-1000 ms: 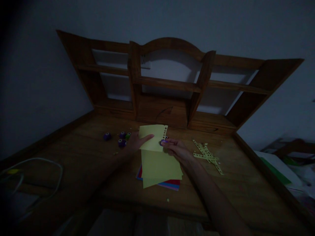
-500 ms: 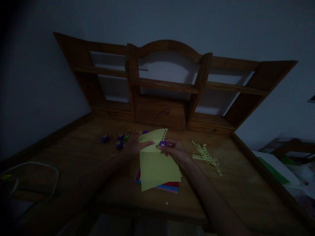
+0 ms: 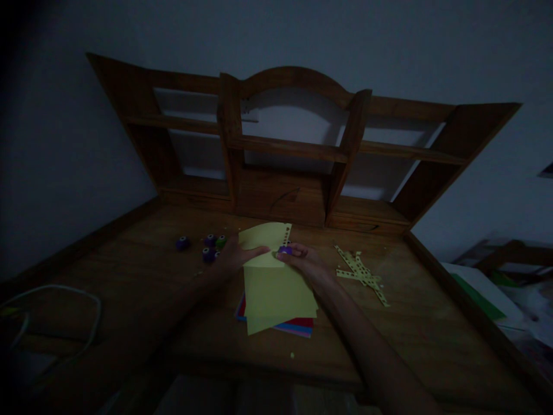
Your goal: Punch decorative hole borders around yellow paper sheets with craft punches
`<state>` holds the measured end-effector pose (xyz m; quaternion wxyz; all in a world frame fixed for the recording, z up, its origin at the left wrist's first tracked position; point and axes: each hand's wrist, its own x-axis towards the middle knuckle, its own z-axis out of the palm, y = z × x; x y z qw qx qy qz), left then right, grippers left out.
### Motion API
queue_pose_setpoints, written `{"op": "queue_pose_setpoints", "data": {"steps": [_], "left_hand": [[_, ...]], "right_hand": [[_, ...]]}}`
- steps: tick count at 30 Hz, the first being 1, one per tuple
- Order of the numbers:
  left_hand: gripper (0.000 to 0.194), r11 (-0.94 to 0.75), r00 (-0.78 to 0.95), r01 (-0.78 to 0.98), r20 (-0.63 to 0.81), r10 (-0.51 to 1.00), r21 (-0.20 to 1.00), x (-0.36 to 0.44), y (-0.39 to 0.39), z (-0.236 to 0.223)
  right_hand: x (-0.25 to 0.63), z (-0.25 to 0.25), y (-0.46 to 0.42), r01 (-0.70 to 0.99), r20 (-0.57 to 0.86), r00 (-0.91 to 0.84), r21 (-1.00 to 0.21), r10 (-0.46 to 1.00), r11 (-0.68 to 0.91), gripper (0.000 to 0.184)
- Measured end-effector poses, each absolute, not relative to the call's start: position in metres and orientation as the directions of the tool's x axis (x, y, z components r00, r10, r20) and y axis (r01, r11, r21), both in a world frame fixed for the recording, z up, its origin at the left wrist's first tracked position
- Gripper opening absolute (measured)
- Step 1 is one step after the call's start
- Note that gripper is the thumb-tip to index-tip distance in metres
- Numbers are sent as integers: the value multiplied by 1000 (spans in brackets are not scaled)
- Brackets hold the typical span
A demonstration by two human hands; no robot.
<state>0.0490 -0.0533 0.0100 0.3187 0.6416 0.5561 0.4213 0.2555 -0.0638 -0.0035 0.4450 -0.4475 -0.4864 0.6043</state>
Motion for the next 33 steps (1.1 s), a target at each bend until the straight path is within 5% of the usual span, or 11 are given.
{"op": "queue_pose_setpoints", "data": {"steps": [33], "left_hand": [[49, -174, 53, 489, 170, 984, 855, 47, -49, 8]], "right_hand": [[252, 2, -67, -81, -60, -196, -994, 979, -77, 32]]}}
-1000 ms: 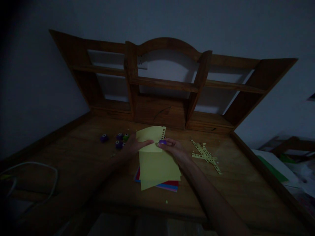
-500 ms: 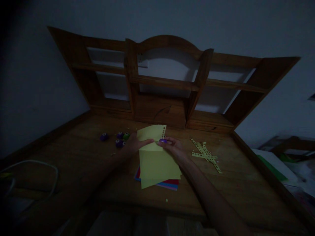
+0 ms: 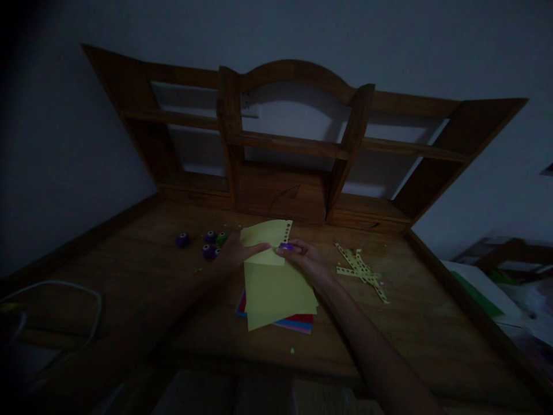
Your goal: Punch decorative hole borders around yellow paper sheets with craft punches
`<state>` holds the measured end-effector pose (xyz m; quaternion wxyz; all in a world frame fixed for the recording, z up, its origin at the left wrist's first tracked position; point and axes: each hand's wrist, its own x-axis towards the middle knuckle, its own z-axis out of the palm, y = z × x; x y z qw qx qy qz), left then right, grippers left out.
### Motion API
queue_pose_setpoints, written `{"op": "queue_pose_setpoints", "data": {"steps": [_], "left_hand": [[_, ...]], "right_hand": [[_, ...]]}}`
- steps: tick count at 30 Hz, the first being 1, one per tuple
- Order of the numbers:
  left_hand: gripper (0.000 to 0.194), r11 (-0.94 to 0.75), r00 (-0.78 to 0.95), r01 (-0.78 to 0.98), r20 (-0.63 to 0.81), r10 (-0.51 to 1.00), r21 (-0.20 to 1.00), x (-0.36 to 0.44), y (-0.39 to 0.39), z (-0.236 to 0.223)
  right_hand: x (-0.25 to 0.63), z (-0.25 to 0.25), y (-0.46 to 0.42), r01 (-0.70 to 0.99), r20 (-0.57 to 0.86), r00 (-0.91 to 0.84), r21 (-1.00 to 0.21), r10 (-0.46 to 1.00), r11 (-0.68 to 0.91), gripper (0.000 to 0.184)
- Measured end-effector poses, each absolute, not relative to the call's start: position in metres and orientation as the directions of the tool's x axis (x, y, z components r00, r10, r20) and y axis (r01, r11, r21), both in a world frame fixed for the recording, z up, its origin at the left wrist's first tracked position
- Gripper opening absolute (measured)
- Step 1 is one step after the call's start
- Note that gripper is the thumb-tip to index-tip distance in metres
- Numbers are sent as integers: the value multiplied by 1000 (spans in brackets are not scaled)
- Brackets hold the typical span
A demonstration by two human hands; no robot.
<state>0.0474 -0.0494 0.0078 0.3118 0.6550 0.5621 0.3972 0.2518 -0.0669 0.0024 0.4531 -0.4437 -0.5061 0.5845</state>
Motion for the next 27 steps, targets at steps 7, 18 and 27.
{"op": "queue_pose_setpoints", "data": {"steps": [7, 18, 27], "left_hand": [[49, -182, 39, 470, 186, 982, 864, 47, -51, 11], [49, -165, 18, 458, 177, 984, 873, 49, -52, 11], [53, -195, 32, 476, 205, 978, 857, 48, -52, 11]], "right_hand": [[250, 8, -71, -108, -90, -195, -988, 977, -113, 33], [250, 4, -68, -123, -62, -192, -989, 980, -86, 33], [250, 1, -67, -141, -52, -177, -987, 983, -78, 30]]}}
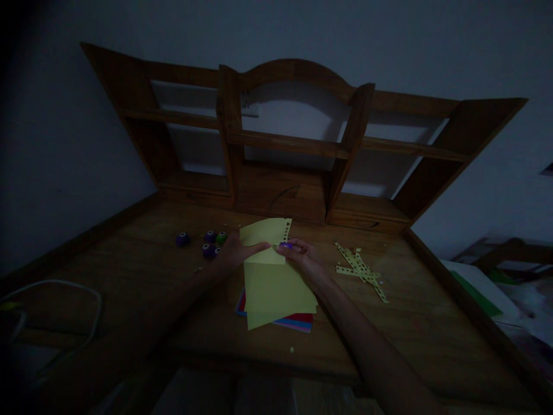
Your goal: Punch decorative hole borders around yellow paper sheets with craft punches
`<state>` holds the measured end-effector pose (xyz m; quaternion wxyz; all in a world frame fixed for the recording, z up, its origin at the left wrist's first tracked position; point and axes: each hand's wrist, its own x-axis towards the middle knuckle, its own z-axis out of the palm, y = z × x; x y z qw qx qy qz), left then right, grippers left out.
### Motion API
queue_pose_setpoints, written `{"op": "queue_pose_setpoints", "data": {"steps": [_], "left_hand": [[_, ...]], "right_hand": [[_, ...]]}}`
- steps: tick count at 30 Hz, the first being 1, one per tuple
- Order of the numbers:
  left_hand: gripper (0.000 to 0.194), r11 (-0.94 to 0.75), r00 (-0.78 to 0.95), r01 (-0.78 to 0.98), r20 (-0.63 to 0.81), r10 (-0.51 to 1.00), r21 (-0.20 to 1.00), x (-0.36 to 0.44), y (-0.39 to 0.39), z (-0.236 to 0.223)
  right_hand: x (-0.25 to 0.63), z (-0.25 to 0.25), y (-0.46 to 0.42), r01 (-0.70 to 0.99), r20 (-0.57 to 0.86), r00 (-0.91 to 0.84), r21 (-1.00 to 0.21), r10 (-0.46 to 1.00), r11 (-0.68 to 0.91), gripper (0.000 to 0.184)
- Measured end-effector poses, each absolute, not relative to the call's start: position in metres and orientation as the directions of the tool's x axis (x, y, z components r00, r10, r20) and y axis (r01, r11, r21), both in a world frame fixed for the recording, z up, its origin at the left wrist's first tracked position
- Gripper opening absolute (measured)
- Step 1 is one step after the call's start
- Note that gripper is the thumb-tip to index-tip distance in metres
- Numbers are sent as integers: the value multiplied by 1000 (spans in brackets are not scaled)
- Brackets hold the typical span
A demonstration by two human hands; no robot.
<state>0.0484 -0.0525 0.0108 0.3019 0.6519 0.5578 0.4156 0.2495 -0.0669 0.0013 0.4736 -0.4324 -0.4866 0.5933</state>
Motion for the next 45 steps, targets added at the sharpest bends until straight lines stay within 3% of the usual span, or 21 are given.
{"op": "queue_pose_setpoints", "data": {"steps": [15, 24, 31, 39, 45], "left_hand": [[51, -189, 33, 431, 193, 981, 883, 50, -53, 12], [43, -49, 91, 147, 36, 995, 988, 47, -56, 15], [47, -133, 189, 156, 103, 977, 979, 49, -54, 11], [43, -121, 89, 170, 107, 990, 978, 47, -49, 8], [43, -144, 108, 181, 126, 986, 973, 47, -53, 13]], "right_hand": [[247, -2, -67, -142, -74, -111, -986, 991, -90, 33], [249, 2, -67, -116, -11, -69, -993, 998, -19, 32], [250, 2, -67, -119, -21, -106, -992, 994, -34, 31], [247, 7, -71, -91, -22, -156, -995, 988, -36, 35], [245, 7, -74, -135, -36, -175, -989, 984, -60, 33]]}}
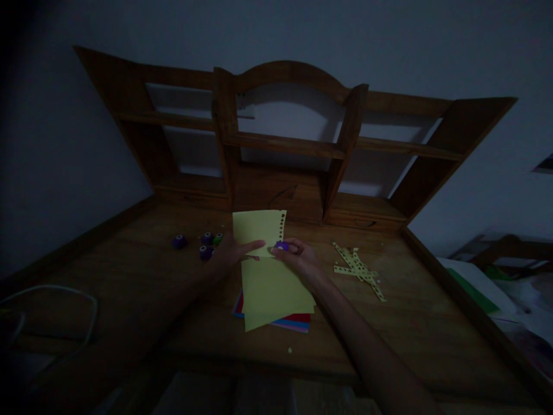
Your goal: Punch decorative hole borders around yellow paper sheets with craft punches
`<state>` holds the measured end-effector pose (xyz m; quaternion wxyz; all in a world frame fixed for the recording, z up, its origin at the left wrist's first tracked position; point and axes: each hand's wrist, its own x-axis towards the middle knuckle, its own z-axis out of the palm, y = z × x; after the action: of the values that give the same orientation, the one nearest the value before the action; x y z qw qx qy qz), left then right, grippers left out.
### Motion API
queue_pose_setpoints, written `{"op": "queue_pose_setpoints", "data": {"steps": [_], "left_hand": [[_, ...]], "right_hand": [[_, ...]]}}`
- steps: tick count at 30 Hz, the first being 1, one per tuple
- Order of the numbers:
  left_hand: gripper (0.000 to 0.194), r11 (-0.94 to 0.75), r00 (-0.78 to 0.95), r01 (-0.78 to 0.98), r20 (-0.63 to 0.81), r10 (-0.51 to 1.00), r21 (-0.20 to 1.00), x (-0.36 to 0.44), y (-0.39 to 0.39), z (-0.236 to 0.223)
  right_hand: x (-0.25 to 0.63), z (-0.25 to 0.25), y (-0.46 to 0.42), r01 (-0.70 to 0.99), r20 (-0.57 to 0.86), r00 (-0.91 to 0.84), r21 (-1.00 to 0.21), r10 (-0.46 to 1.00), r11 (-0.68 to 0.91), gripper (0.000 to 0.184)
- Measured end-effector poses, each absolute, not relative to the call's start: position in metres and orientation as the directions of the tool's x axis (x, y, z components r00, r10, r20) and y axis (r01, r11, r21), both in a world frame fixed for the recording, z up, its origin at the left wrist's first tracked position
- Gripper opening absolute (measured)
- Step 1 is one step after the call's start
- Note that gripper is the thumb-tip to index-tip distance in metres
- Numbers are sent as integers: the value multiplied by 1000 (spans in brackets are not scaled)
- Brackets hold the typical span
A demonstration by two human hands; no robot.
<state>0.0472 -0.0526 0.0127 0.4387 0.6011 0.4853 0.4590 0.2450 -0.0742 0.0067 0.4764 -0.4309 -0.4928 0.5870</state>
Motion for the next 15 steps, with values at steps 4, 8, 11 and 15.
{"op": "queue_pose_setpoints", "data": {"steps": [4, 8, 11, 15], "left_hand": [[43, -129, 86, 196, 114, 990, 972, 48, -53, 11], [42, -134, 80, 198, 120, 990, 971, 48, -53, 11], [40, -135, 80, 228, 120, 990, 964, 48, -53, 12], [37, -155, 100, 206, 136, 986, 966, 49, -54, 14]], "right_hand": [[246, 6, -75, -135, -39, -173, -989, 984, -63, 34], [246, 8, -74, -113, -36, -185, -992, 982, -58, 33], [245, 8, -74, -118, -34, -183, -991, 983, -57, 33], [246, 7, -74, -111, -18, -187, -993, 982, -40, 33]]}}
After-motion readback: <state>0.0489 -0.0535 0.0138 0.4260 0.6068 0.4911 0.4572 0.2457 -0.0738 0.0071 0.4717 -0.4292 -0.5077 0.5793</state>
